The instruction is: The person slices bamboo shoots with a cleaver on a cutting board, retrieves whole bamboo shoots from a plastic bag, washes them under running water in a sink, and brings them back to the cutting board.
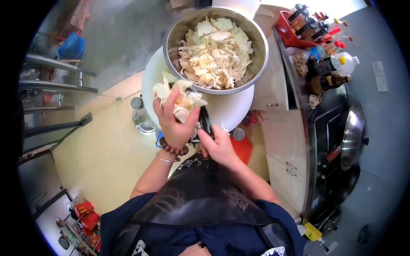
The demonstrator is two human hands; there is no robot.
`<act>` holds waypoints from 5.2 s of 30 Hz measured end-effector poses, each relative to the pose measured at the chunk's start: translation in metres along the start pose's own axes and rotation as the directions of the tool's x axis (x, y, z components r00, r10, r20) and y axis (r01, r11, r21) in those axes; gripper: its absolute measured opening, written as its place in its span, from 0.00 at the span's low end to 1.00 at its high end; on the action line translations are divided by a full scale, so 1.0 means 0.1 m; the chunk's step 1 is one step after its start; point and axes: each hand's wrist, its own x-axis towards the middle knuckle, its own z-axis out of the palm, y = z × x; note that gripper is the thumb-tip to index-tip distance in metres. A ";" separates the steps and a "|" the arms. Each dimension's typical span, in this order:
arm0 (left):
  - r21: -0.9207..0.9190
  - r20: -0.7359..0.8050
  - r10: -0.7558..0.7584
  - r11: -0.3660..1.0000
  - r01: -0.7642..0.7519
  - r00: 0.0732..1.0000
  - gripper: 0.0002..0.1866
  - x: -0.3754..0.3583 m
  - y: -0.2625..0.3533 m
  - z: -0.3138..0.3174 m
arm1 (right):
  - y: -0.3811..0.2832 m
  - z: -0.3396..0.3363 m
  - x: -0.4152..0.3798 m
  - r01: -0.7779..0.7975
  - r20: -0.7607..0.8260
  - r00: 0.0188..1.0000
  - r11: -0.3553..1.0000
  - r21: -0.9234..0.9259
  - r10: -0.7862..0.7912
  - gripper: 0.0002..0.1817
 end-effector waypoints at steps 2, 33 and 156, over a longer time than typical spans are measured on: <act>-0.039 -0.030 0.087 0.995 -0.088 0.996 0.32 0.34 0.14 0.07 | -0.30 -0.05 0.01 0.087 -0.065 0.994 0.996 -0.025 -0.089 0.09; -0.220 0.509 0.098 0.975 0.019 0.855 0.19 0.90 -0.37 0.87 | -0.93 -1.01 0.76 0.293 -0.421 0.527 0.623 -0.726 -0.738 0.14; -0.726 -0.658 0.211 -0.430 0.536 -0.722 0.28 -6.12 1.06 -3.76 | 0.16 0.54 0.66 0.684 0.673 0.712 -0.021 -0.730 -0.200 0.18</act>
